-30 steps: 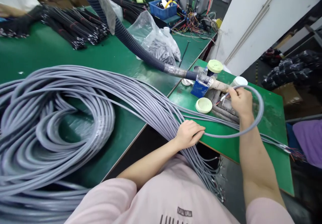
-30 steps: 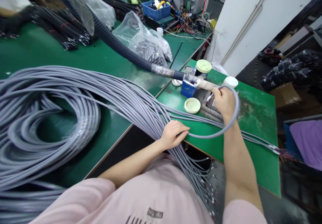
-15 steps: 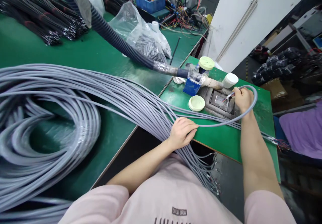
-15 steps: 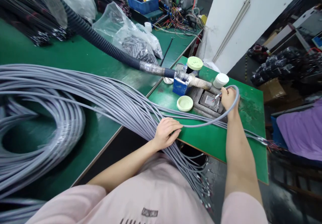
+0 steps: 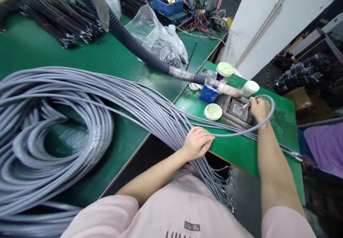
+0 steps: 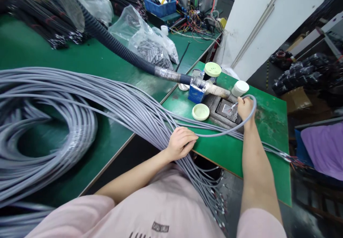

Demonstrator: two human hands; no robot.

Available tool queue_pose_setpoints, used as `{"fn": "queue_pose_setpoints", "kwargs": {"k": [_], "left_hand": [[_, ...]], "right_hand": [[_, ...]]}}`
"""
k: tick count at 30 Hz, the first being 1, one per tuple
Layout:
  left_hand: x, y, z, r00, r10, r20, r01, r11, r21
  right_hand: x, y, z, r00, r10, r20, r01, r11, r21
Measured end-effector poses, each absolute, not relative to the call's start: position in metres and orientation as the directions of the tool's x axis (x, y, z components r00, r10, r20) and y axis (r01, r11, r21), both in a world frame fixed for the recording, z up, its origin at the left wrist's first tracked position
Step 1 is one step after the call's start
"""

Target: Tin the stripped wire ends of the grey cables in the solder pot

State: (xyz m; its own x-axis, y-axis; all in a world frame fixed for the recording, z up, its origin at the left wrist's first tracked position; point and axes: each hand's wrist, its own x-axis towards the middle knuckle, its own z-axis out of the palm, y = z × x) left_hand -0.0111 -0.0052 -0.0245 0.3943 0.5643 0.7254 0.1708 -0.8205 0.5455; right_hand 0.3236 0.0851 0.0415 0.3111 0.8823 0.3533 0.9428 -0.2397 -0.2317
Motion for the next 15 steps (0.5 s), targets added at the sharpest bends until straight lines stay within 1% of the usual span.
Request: {"fn": "queue_pose_setpoints", "kwargs": {"k": [2, 4, 6, 8, 9, 10, 11, 12, 13, 14, 15], "left_hand": [[-0.01, -0.006, -0.026, 0.391, 0.569, 0.723, 0.177, -0.818, 0.548], [-0.008, -0.007, -0.027, 0.391, 0.575, 0.719, 0.182, -0.814, 0.552], [-0.006, -0.006, -0.029, 0.396, 0.586, 0.707, 0.193, -0.806, 0.559], [-0.006, -0.003, -0.028, 0.416, 0.606, 0.677, 0.199, -0.788, 0.583], [-0.006, -0.002, -0.027, 0.431, 0.622, 0.654, 0.191, -0.771, 0.607], [-0.006, -0.002, -0.024, 0.445, 0.645, 0.621, 0.177, -0.743, 0.645], [-0.007, -0.002, -0.02, 0.45, 0.678, 0.581, 0.152, -0.699, 0.698], [-0.007, -0.003, -0.016, 0.448, 0.722, 0.527, 0.113, -0.63, 0.768], [-0.006, -0.005, -0.012, 0.45, 0.772, 0.449, 0.053, -0.525, 0.85], [-0.005, -0.008, -0.007, 0.465, 0.815, 0.347, -0.029, -0.377, 0.926], [-0.003, -0.011, -0.004, 0.501, 0.834, 0.232, -0.122, -0.197, 0.973]], "right_hand": [[0.323, 0.077, 0.051, 0.341, 0.857, 0.385, 0.934, -0.263, -0.242], [0.315, 0.063, 0.065, 0.328, 0.845, 0.423, 0.938, -0.236, -0.255], [0.299, 0.043, 0.081, 0.28, 0.823, 0.494, 0.95, -0.166, -0.263], [0.273, 0.018, 0.095, 0.262, 0.791, 0.553, 0.941, -0.081, -0.33], [0.258, 0.004, 0.1, 0.269, 0.742, 0.614, 0.933, -0.042, -0.358], [0.242, -0.009, 0.104, 0.228, 0.737, 0.637, 0.924, 0.043, -0.38], [0.227, -0.021, 0.105, 0.163, 0.747, 0.645, 0.899, 0.156, -0.408], [0.214, -0.032, 0.105, 0.071, 0.763, 0.642, 0.873, 0.264, -0.41], [0.203, -0.041, 0.102, -0.035, 0.78, 0.625, 0.851, 0.351, -0.391], [0.194, -0.049, 0.098, -0.118, 0.777, 0.618, 0.828, 0.421, -0.371], [0.188, -0.055, 0.092, -0.183, 0.772, 0.609, 0.815, 0.465, -0.345]]}}
